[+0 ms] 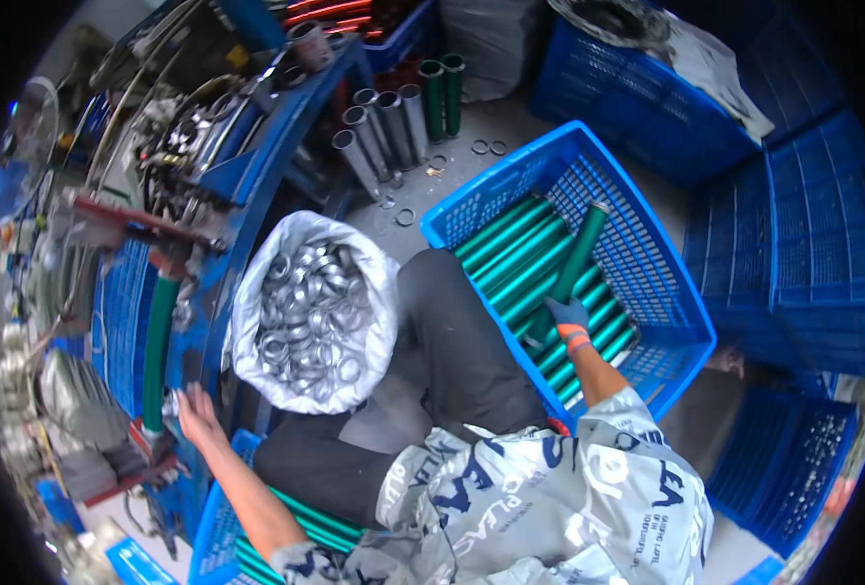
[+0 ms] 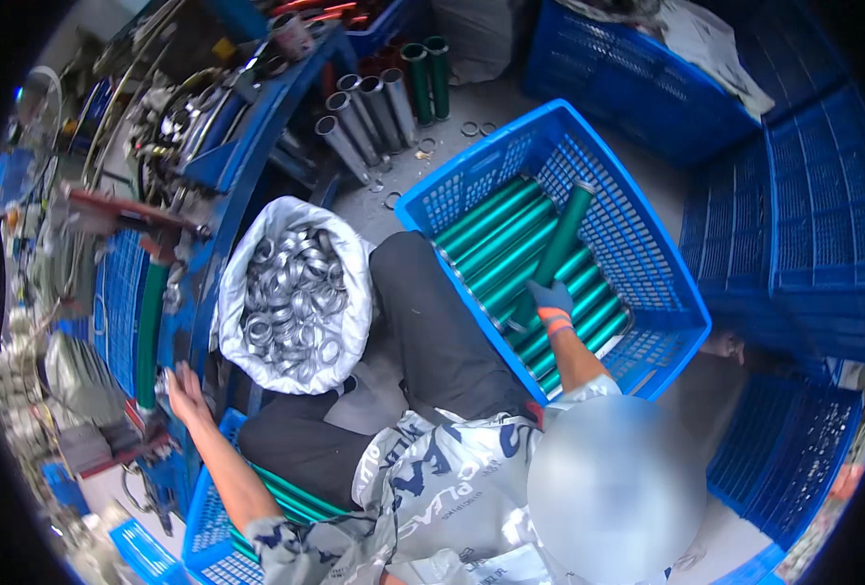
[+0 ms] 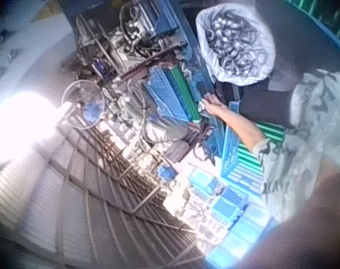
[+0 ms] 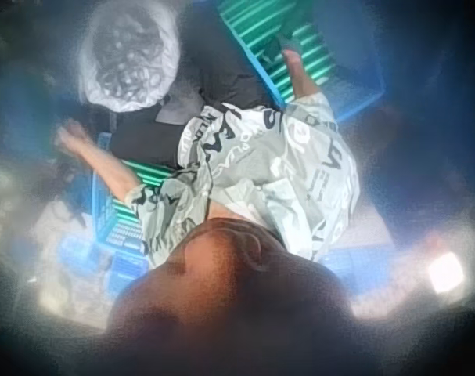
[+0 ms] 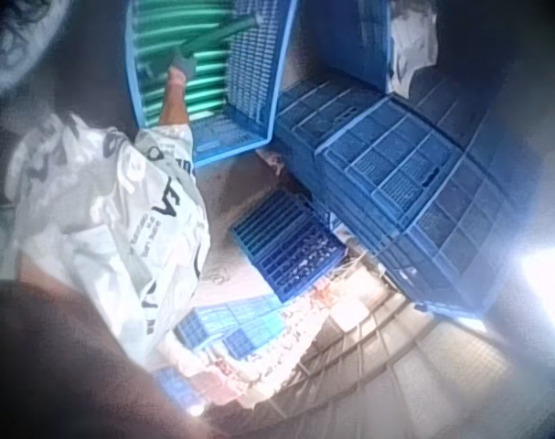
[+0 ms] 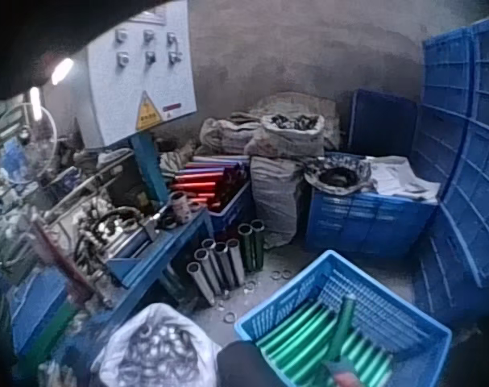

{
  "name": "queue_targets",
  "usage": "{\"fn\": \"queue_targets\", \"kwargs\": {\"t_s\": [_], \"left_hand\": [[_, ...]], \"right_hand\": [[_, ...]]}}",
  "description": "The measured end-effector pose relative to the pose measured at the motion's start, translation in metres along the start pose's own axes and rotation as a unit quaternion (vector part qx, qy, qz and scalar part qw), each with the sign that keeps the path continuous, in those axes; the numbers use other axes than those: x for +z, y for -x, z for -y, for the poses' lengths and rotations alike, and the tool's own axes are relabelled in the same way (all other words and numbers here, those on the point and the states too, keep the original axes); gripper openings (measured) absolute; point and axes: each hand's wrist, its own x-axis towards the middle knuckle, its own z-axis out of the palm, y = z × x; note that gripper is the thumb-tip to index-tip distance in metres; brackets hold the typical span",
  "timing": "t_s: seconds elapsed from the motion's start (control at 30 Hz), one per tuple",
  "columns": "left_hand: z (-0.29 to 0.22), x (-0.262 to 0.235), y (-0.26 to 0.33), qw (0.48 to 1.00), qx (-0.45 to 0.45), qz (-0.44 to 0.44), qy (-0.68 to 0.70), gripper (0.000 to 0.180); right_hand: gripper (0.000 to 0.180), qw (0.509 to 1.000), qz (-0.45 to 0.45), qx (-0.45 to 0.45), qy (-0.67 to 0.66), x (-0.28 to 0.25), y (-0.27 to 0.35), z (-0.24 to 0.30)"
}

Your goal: Inserting metal end caps into green cylinders and sorting the completed assemblies into a storage crate.

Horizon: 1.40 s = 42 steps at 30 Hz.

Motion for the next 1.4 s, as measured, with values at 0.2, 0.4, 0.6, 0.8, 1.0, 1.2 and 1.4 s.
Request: {"fn": "queue_targets", "kwargs": {"t_s": [0.2,0.4,0.6,0.8,1.0,1.2,1.4], "left_hand": [[0.016,-0.060,0.095,0.973,0.029,-0.090,-0.213,0.054],[0.053,-0.076,0.141,0.931,0.097,-0.155,-0.316,0.044],[0.075,-0.081,0.176,0.904,0.104,-0.172,-0.377,0.044],[0.100,-0.080,0.153,0.819,0.126,-0.162,-0.535,0.043],[0.107,-0.074,0.148,0.789,0.173,-0.131,-0.575,0.041],[0.114,-0.053,0.148,0.782,0.192,-0.102,-0.585,0.039],[0.118,-0.052,0.151,0.774,0.203,-0.133,-0.585,0.037]], "right_hand": [[0.076,0.986,0.107,0.068,-0.106,0.138,-0.129,0.063],[0.071,0.979,0.101,0.009,-0.175,0.215,-0.206,0.116],[0.053,0.850,0.029,-0.385,0.359,0.208,-0.208,0.118],[0.065,0.782,0.078,-0.457,0.417,0.181,-0.250,0.096],[0.077,0.770,0.126,-0.407,0.474,0.188,-0.237,0.131],[0.063,0.764,0.073,-0.470,0.435,0.180,-0.246,0.111],[0.068,0.783,0.077,-0.472,0.399,0.187,-0.240,0.127]]}}
